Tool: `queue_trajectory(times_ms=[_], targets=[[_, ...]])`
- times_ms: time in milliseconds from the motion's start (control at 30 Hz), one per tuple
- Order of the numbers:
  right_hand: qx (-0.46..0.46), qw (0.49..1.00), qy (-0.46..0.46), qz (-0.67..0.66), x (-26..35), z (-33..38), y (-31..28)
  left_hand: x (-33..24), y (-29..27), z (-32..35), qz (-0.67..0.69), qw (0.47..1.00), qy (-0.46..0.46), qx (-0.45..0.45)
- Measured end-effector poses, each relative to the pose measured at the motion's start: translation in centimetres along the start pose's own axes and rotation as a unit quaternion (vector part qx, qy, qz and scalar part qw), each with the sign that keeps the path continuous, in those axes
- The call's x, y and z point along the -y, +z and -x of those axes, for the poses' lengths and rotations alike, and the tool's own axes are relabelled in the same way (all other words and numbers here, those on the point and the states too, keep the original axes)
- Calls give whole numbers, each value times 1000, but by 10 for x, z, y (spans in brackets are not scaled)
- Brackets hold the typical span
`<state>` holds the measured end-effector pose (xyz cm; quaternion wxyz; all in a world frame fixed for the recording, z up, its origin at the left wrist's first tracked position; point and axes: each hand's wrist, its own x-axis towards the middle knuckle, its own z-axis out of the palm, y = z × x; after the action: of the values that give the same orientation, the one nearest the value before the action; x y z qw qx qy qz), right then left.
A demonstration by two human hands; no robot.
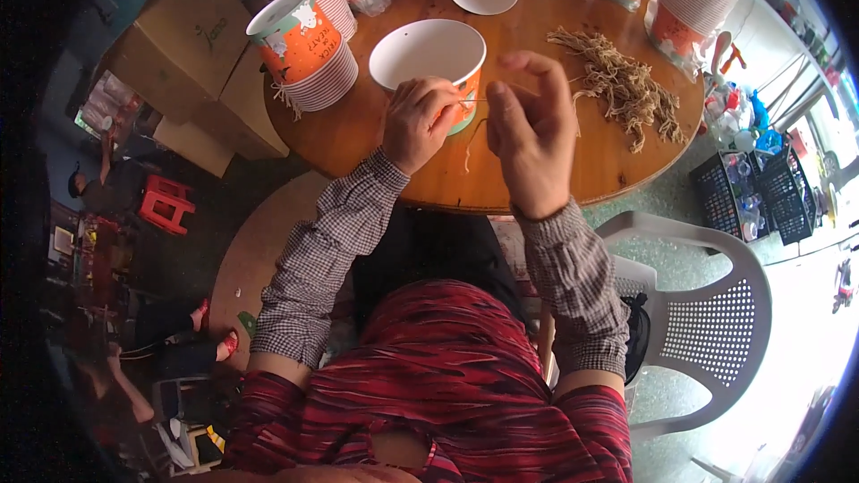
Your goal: Threading thin wire or string through pre-punched holes in the rim of decorative Halloween paper buckets to create handles.
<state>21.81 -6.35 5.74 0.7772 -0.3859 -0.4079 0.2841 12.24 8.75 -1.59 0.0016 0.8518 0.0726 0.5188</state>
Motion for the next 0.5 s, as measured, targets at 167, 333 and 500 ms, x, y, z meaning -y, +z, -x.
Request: queue_trajectory(times_ms=[167, 333, 500], targets=[[18, 999, -12, -38, 34, 15, 4, 3, -2, 1, 1, 1000, 3, -4], [-6, 999, 8, -48, 36, 21, 3, 5, -1, 8, 13, 1000, 6, -4], [19, 999, 9, -37, 41, 30, 1, 0, -6, 5, 63, 998, -5, 1]])
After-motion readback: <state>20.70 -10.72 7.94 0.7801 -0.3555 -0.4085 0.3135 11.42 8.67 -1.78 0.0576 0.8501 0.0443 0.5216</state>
